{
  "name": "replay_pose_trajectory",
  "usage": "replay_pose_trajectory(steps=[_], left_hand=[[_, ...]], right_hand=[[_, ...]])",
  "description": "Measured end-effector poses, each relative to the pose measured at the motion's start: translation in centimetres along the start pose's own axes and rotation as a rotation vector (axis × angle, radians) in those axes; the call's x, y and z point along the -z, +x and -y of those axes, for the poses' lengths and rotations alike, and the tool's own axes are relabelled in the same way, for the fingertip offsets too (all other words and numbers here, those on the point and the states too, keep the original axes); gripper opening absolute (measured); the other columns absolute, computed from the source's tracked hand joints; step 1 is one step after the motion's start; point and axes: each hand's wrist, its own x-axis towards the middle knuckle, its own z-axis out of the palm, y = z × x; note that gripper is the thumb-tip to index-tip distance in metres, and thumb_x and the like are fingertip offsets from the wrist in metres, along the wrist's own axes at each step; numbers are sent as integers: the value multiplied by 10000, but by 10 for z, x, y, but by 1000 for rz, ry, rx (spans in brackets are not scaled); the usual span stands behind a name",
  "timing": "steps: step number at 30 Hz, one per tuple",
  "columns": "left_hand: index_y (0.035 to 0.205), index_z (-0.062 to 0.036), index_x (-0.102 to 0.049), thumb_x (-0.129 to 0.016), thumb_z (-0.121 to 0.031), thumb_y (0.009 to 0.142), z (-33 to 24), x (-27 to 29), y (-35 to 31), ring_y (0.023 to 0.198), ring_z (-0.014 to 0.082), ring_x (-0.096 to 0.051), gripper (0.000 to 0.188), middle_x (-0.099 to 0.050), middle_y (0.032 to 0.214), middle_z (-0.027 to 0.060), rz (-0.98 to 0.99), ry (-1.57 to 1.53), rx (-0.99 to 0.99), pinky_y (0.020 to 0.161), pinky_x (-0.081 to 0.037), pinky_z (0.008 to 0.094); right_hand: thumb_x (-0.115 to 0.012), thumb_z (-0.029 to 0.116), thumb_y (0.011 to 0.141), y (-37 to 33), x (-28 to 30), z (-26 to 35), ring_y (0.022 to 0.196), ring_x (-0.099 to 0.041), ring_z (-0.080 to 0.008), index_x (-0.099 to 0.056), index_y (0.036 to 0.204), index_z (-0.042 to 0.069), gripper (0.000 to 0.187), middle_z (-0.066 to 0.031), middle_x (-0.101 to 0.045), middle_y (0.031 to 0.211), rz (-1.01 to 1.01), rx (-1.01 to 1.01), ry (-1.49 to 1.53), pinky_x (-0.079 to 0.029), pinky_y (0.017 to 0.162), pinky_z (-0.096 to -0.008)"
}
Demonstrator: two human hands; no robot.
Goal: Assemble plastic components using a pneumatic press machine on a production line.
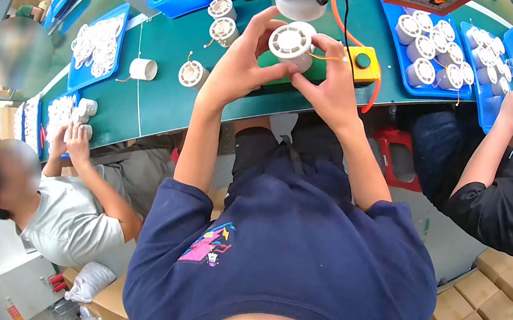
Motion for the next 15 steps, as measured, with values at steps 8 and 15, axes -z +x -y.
replay_pose_trajectory(steps=[8,15], left_hand=[[1554,-15,-325,-857,-70,831,-1,-5,16,1323,237,-568,899,-581,1395,152,-88,-4,-72,1148,-430,382],[1471,10,-420,-827,-110,889,14,-12,26,1316,218,-574,720,-601,1380,132,-130,-97,43,1127,-443,361]], right_hand=[[-846,151,796,14,-18,-14,1201,-580,-362,-519,1300,62,607,-159,-603,1260,-106,-7,86,-495,1006,-446],[-865,108,766,20,-35,-27,1141,-603,-368,-512,1293,55,637,-156,-614,1221,-217,-53,86,-510,963,-455]])
